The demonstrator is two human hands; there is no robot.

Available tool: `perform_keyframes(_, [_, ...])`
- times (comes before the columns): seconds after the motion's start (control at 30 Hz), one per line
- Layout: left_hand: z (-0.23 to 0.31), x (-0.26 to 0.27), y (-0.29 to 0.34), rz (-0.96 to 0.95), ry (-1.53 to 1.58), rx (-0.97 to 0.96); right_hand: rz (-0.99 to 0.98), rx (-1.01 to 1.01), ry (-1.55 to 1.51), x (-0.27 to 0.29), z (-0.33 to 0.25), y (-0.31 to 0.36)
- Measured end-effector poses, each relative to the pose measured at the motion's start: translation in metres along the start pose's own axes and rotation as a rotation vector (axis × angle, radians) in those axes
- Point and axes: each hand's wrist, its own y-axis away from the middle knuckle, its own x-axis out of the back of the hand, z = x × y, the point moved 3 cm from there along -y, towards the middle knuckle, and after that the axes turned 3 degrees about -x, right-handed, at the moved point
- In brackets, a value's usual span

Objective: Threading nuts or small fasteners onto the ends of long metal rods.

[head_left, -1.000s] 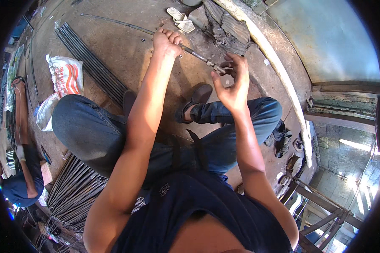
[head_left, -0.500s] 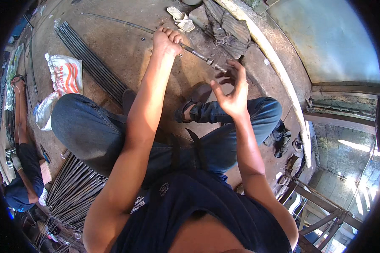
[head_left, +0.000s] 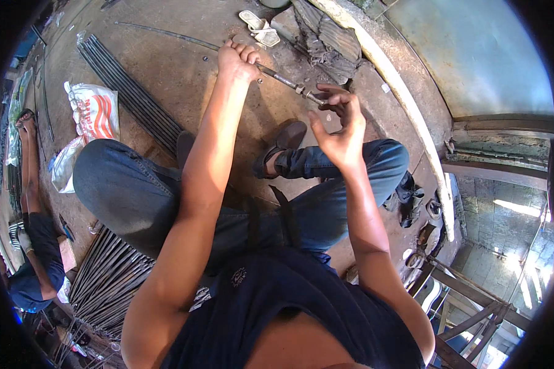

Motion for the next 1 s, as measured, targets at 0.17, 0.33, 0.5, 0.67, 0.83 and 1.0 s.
perform_keyframes(0.17, [0.0,-0.003,0.005,0.031,-0.004,-0.023,0.04,0.221,0.321,-0.016,0.0,0.0])
perform_keyframes(0.33, [0.0,-0.004,0.007,0.017,-0.033,-0.05,0.003,-0.466,-0.067,-0.019,0.02,-0.002])
perform_keyframes(0.5, [-0.004,-0.007,0.011,0.078,-0.055,-0.07,0.145,0.001,0.191,-0.016,0.004,-0.006])
perform_keyframes(0.67, [-0.004,-0.007,0.011,0.048,-0.031,-0.062,0.058,-0.575,0.026,-0.011,0.01,-0.01])
perform_keyframes(0.83, [-0.005,-0.005,0.009,0.049,-0.052,-0.042,0.087,-0.013,0.232,-0.018,0.006,-0.01])
perform_keyframes(1.0, [-0.007,-0.003,0.008,0.137,-0.096,-0.085,0.061,0.073,0.291,-0.015,0.003,-0.011])
